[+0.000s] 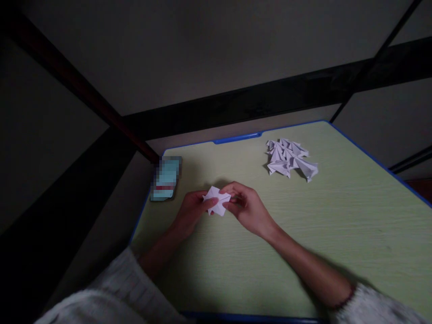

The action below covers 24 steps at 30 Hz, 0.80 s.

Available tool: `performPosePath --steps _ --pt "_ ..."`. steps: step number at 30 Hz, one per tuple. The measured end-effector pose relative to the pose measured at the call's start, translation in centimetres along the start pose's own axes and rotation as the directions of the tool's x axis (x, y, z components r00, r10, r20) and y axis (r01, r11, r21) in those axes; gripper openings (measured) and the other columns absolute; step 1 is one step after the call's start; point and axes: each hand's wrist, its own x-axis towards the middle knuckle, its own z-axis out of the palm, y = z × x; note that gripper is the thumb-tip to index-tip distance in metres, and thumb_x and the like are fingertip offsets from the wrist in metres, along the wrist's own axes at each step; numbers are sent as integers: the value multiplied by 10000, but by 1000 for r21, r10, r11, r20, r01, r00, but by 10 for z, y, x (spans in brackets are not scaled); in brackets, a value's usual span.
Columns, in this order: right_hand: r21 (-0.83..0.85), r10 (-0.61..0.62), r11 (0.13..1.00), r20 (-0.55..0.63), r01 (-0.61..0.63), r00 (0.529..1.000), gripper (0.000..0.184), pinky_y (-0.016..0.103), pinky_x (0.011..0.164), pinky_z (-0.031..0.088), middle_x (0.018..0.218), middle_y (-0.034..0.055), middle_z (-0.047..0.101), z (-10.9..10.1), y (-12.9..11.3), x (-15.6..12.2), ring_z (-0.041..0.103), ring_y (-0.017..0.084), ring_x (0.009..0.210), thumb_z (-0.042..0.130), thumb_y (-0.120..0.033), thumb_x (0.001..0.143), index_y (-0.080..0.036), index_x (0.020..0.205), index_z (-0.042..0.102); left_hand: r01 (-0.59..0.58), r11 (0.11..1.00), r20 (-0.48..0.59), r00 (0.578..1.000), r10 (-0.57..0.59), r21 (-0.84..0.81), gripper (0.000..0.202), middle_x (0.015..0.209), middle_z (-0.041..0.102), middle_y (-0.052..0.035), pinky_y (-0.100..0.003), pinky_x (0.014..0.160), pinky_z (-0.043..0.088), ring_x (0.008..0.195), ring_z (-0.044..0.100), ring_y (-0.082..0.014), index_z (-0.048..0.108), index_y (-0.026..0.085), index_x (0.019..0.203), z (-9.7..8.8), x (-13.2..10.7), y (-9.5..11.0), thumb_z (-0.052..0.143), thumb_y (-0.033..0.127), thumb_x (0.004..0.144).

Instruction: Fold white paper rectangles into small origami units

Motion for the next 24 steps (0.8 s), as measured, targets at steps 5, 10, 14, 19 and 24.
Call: performPosePath --steps 5,10,14,19,24 --pt "231 -16 973 -34 23 999 248 205 562 428 655 -24 582 -1 -3 1 532 88 594 624 -129 619 -187 832 512 67 963 35 998 -60 -261 185 496 550 10 -172 415 317 434 431 -53 605 103 568 5 -1 -3 680 268 530" --pt "194 -89 977 3 87 996 156 202 546 431 662 -9 595 -5 -6 1 541 91 594 614 -152 653 -183 801 576 122 932 72 992 -103 -341 203 516 569 4 -169 394 320 435 449 -57 619 105 592 8 -1 -3 701 264 496" --pt "-4 -173 985 68 173 983 69 225 550 435 689 26 609 -13 -7 2 555 115 620 602 -169 672 -166 731 638 90 966 71 995 -75 -242 168 506 568 3 -173 402 324 429 441 -55 625 100 594 6 -4 -1 676 249 536" --pt "-171 -270 939 177 300 946 72 240 561 445 724 40 613 -23 -7 5 567 128 650 595 -161 684 -175 715 659 86 988 20 996 -84 -125 169 470 550 -3 -185 402 310 417 433 -63 609 95 534 5 -6 1 660 256 536" --pt "-206 -245 935 209 287 947 62 255 604 454 844 59 604 -23 -8 7 568 136 716 600 -175 679 -176 681 662 70 997 16 997 -69 -32 180 424 513 14 -187 403 285 395 408 -60 583 101 492 4 -6 3 636 265 543"
